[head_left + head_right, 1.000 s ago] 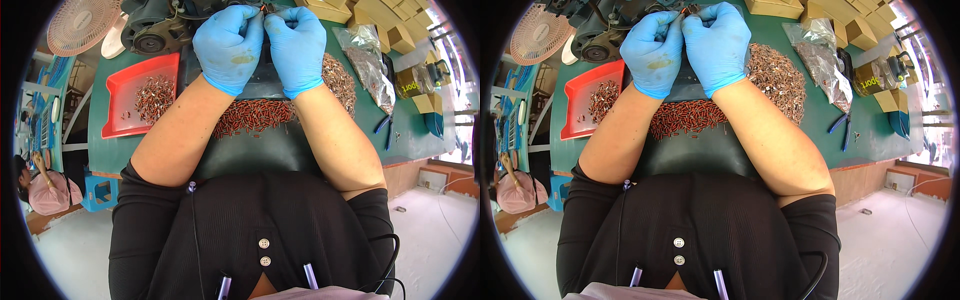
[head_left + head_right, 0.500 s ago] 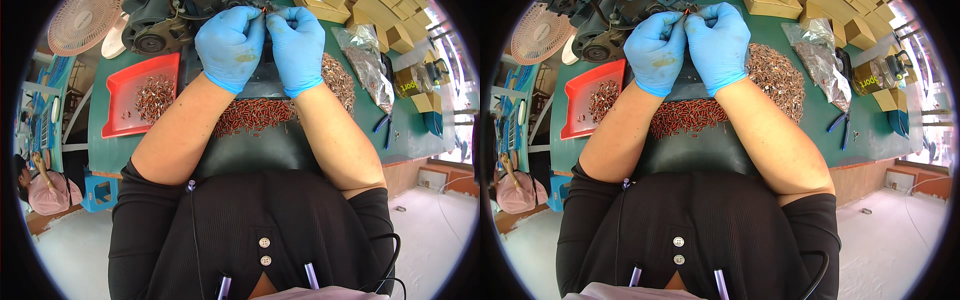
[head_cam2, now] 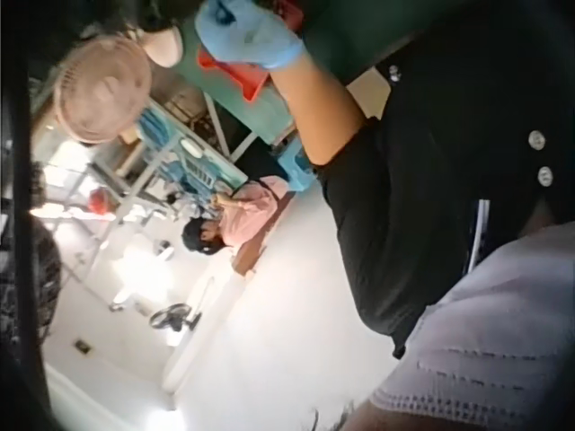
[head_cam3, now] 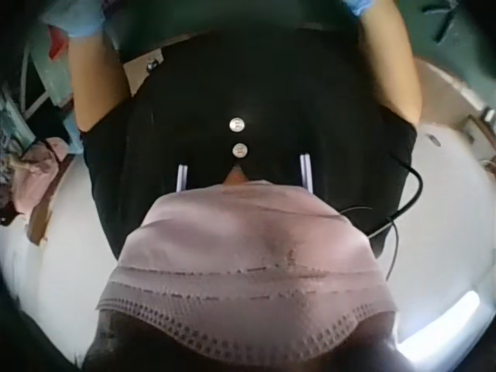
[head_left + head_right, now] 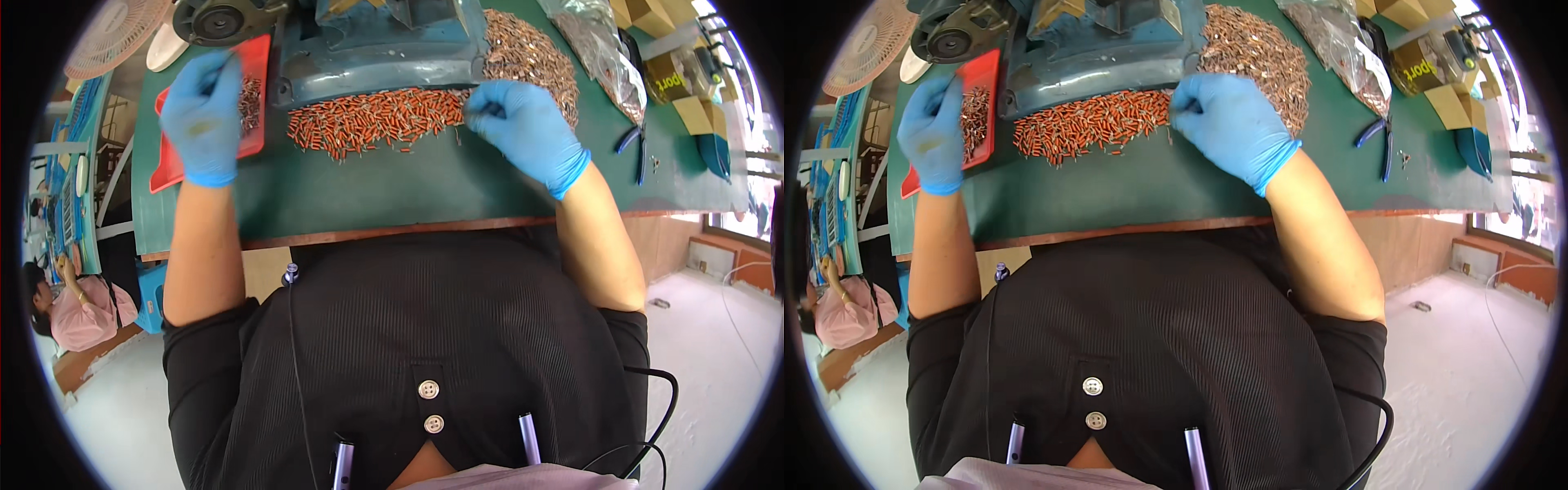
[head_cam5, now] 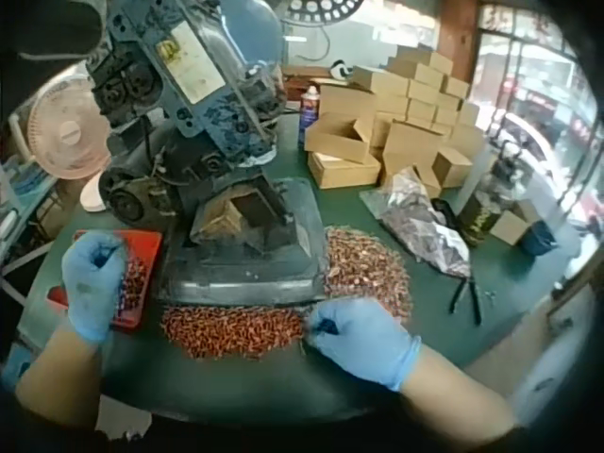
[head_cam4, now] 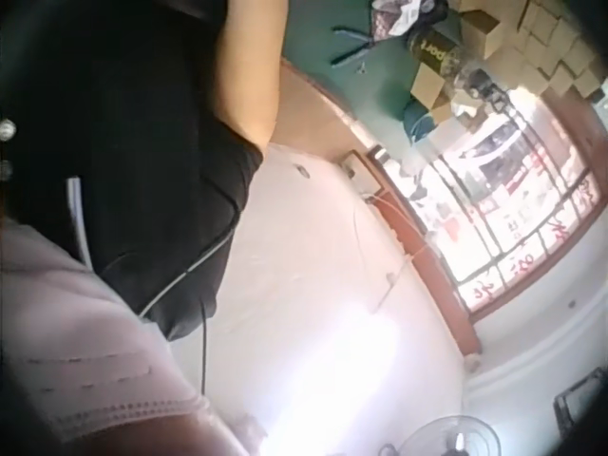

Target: The person repeatedly picks up small wire components by hand, connects them together, and feeds them into a benchtop machine to process them.

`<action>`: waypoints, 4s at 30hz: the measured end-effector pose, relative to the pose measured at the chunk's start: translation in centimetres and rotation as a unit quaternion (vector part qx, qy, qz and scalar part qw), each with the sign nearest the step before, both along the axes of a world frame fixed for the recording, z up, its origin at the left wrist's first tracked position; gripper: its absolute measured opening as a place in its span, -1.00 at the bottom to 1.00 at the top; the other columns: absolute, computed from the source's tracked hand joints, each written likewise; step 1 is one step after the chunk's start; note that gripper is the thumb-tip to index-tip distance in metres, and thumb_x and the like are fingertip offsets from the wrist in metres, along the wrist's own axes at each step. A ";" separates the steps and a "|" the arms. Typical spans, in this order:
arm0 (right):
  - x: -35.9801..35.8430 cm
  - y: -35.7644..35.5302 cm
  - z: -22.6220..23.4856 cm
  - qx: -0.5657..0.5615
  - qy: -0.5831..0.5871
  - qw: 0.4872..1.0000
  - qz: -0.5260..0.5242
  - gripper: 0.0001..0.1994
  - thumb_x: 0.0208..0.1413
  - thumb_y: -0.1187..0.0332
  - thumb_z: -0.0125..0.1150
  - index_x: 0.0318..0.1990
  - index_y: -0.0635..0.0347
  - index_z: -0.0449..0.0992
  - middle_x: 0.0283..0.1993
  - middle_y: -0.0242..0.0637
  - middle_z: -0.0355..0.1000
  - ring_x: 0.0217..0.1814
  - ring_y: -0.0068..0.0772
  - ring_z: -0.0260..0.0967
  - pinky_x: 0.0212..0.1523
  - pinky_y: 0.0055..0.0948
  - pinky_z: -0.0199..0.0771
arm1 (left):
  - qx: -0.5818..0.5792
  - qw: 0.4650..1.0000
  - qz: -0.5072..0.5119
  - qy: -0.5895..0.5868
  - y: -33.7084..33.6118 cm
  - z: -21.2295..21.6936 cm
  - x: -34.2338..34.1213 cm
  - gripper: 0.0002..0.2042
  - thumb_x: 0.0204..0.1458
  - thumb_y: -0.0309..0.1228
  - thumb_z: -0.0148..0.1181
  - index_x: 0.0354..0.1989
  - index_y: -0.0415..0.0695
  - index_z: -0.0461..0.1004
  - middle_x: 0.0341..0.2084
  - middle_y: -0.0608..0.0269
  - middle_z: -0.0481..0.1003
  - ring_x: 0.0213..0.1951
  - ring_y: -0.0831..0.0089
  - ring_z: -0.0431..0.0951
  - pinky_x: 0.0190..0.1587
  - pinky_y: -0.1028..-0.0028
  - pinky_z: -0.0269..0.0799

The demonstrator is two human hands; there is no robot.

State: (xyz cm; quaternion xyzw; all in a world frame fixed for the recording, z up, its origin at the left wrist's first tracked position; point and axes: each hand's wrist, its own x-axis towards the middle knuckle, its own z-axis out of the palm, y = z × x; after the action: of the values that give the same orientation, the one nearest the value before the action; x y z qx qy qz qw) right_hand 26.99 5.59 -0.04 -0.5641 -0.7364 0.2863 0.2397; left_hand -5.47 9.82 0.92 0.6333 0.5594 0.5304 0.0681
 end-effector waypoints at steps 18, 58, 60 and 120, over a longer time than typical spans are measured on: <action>-3.1 -6.4 -4.9 0.201 -0.159 0.966 0.020 -0.87 -0.01 0.46 0.15 -0.28 0.22 0.41 -0.35 -0.05 0.42 -0.28 0.04 0.41 -0.29 -0.10 0.41 | -0.107 0.948 -0.272 0.124 -10.0 -3.2 6.2 -0.82 -0.06 -0.51 0.26 -0.24 -0.20 0.53 -0.47 0.16 0.50 -0.44 0.43 0.50 -0.34 0.50 0.41; -5.5 -8.2 -1.5 -0.285 0.471 0.835 -0.024 -0.81 0.06 0.48 0.15 -0.15 0.32 0.45 -0.37 -0.30 0.43 -0.41 -0.53 0.32 -0.39 -0.59 0.31 | -0.083 0.932 -0.353 -0.005 -11.0 -3.4 8.0 -0.84 -0.09 -0.56 0.27 -0.31 -0.17 0.48 -0.49 0.26 0.49 -0.49 0.49 0.50 -0.42 0.51 0.40; -6.3 -8.6 -1.1 -0.172 0.455 0.873 -0.015 -0.81 0.07 0.56 0.17 -0.14 0.33 0.45 -0.33 -0.28 0.45 -0.35 -0.55 0.37 -0.34 -0.59 0.37 | -0.245 0.872 -0.367 -0.211 -11.2 -3.1 8.2 -0.87 -0.02 -0.53 0.24 -0.29 -0.21 0.49 -0.48 0.35 0.48 -0.47 0.64 0.44 -0.40 0.59 0.36; -6.6 -7.9 -1.9 -0.059 0.476 0.877 -0.013 -0.91 0.19 0.55 0.03 -0.17 0.25 0.36 -0.33 -0.40 0.34 -0.34 -0.61 0.26 -0.25 -0.58 0.33 | -0.307 0.808 -0.374 -0.337 -10.4 -1.9 9.7 -0.87 0.05 -0.51 0.20 -0.23 -0.22 0.47 -0.46 0.36 0.47 -0.43 0.64 0.42 -0.34 0.63 0.34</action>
State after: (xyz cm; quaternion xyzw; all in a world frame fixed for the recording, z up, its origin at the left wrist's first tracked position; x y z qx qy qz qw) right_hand 20.38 -2.33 -1.96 -0.3828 -0.5075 0.5602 0.5311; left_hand 4.22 -0.61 -1.00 0.5211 0.3546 0.4447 0.6363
